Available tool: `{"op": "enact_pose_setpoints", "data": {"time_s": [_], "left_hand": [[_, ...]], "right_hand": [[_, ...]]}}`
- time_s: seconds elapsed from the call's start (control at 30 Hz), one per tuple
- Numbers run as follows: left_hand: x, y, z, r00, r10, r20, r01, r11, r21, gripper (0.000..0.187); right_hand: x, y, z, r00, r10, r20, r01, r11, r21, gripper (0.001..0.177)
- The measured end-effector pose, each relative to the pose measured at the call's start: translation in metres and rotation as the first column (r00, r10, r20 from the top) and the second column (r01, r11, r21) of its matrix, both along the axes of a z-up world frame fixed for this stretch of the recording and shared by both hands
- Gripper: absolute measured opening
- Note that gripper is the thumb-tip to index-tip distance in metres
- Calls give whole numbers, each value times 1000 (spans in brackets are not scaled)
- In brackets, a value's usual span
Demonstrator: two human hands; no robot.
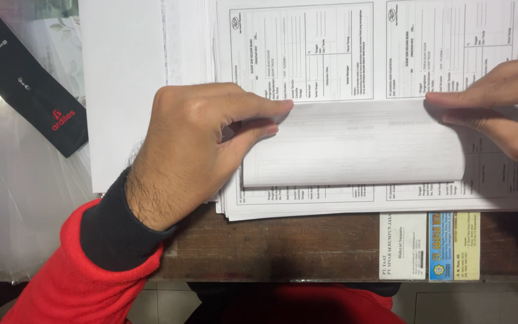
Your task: Folding printed documents and inserting them into envelopes for mailing
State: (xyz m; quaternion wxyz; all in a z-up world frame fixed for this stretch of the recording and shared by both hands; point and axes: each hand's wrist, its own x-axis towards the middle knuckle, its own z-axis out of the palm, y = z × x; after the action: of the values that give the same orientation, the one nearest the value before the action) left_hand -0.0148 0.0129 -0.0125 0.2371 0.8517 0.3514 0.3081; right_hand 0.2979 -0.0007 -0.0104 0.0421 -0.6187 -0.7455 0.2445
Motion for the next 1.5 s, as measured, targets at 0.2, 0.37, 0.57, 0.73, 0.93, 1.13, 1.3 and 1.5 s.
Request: {"op": "enact_pose_setpoints", "data": {"time_s": [0.2,0.37,0.57,0.73,0.93,1.13,1.3,1.5], "left_hand": [[-1,0,3,1000,14,-9,-14,1000,-22,20],[-4,2,-1,999,16,-40,-15,1000,25,21],[-6,2,-7,999,14,-44,-13,1000,15,23],[-5,-3,-6,999,22,-45,-21,1000,10,20],[0,-2,-5,997,28,-77,-25,999,34,16],[0,-5,-8,995,34,-98,-31,999,32,16],[0,0,-8,997,30,-75,-28,999,40,17],[-1,-1,-6,999,37,-34,-37,999,10,19]], "right_hand": [[-1,1,-1,998,-27,-51,27,1000,-8,18],[-8,-1,1,995,-30,-93,31,999,13,13],[-5,-1,-7,993,-12,-114,25,993,114,9],[-4,-1,1,976,170,-139,-137,967,216,18],[-2,0,4,978,196,-73,-175,958,226,33],[-8,-1,8,977,195,-91,-169,956,241,20],[-10,1,12,976,191,-102,-162,958,237,22],[-11,-3,15,978,179,-109,-151,962,227,22]]}}
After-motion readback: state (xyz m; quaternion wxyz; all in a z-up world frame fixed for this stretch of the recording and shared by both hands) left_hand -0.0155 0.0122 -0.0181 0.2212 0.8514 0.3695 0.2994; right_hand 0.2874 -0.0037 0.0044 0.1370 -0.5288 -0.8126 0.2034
